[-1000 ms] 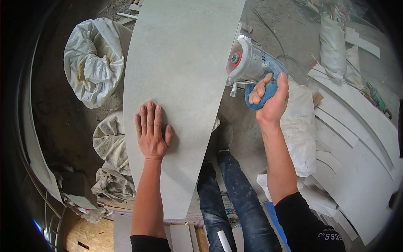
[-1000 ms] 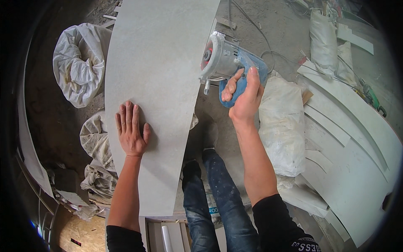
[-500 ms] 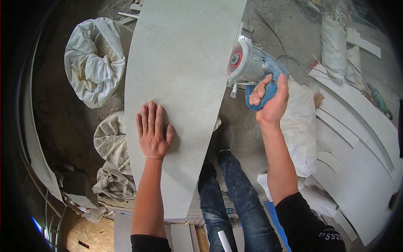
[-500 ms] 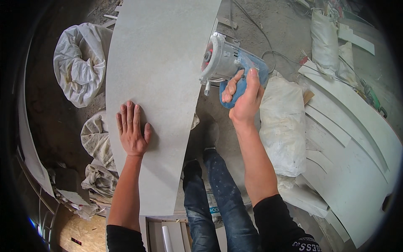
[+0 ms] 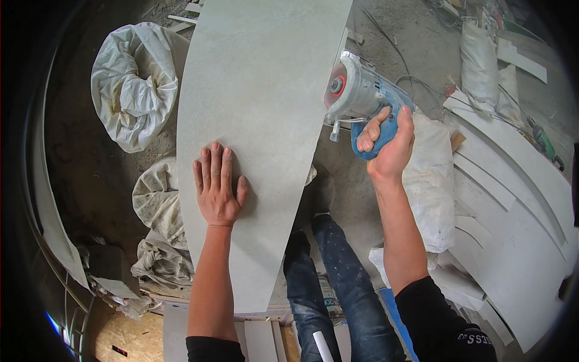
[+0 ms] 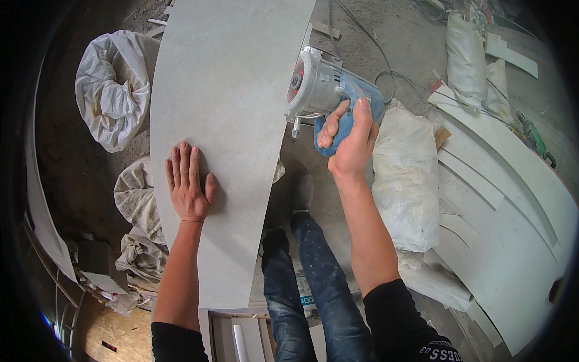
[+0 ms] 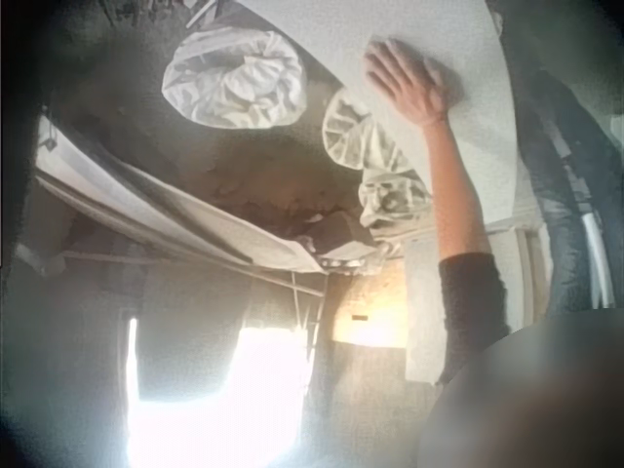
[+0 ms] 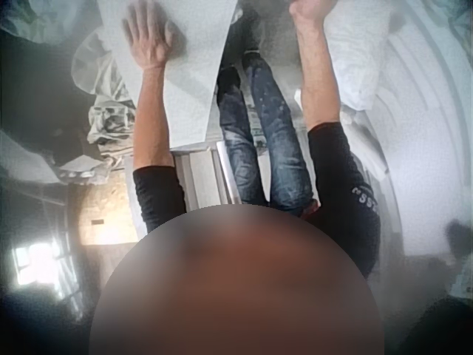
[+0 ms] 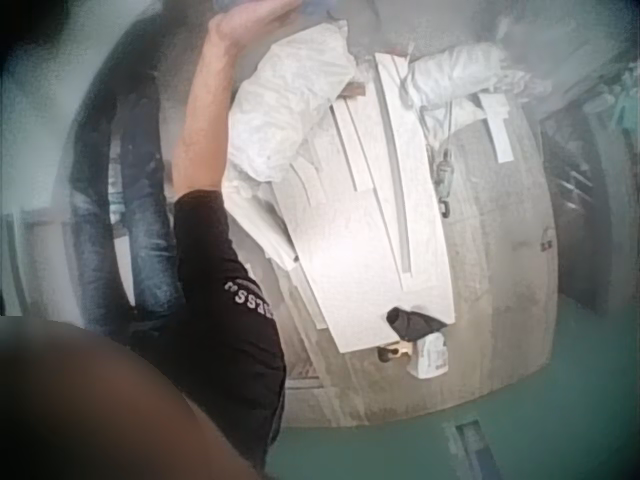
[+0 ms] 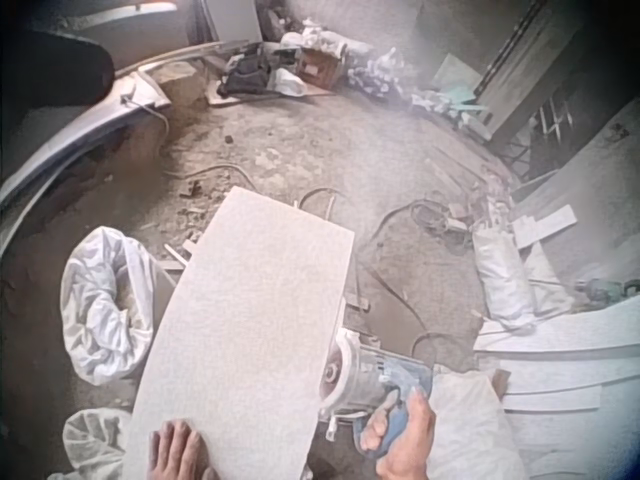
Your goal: Cutting a large porcelain tile with a handheld electric tile cutter.
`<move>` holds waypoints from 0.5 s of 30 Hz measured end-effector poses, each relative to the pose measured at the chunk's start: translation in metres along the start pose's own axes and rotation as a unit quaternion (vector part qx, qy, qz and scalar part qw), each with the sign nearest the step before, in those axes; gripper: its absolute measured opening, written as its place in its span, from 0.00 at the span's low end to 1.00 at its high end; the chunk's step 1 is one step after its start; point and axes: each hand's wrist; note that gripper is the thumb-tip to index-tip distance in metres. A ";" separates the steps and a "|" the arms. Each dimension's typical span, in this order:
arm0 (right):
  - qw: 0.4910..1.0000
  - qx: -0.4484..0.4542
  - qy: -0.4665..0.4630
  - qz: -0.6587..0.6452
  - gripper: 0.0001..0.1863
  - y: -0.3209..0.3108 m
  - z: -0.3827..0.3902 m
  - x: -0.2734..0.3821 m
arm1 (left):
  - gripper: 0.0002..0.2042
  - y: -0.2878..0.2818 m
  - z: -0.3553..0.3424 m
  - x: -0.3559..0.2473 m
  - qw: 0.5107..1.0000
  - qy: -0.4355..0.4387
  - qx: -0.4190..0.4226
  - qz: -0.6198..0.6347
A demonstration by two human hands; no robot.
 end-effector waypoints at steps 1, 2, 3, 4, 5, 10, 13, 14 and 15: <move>1.000 0.000 -0.001 0.001 0.28 0.000 0.000 -0.001 | 0.33 0.000 0.000 0.000 1.000 0.000 0.000 0.000; 1.000 0.000 -0.001 0.001 0.28 0.000 0.001 -0.001 | 0.33 0.000 0.000 0.001 1.000 0.001 0.001 0.000; 1.000 0.000 -0.001 0.001 0.28 0.000 0.001 -0.002 | 0.33 -0.001 0.000 0.001 1.000 0.001 0.001 -0.001; 1.000 0.000 0.000 0.000 0.28 0.000 0.001 -0.003 | 0.33 -0.001 0.000 0.001 1.000 0.001 0.001 -0.001; 1.000 0.000 0.000 -0.001 0.28 -0.001 0.002 -0.003 | 0.33 0.000 0.000 0.001 1.000 0.001 0.001 0.001; 1.000 -0.001 0.004 -0.006 0.27 -0.002 0.007 -0.003 | 0.33 -0.001 0.001 0.000 1.000 0.003 -0.001 0.001; 1.000 -0.001 0.006 -0.005 0.27 -0.002 0.010 -0.003 | 0.34 -0.001 0.001 0.000 1.000 0.001 -0.003 0.001; 1.000 -0.001 0.006 -0.005 0.27 -0.003 0.011 -0.004 | 0.34 0.000 0.001 -0.001 1.000 0.001 -0.003 0.002; 1.000 -0.001 0.006 -0.005 0.27 -0.004 0.011 -0.005 | 0.34 0.000 0.001 -0.001 1.000 0.001 -0.003 0.002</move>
Point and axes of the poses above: each hand's wrist, its own z-axis away from the middle knuckle, its own y-axis out of the palm, x = y × z, and after that the axes turned 14 degrees about z, right-handed
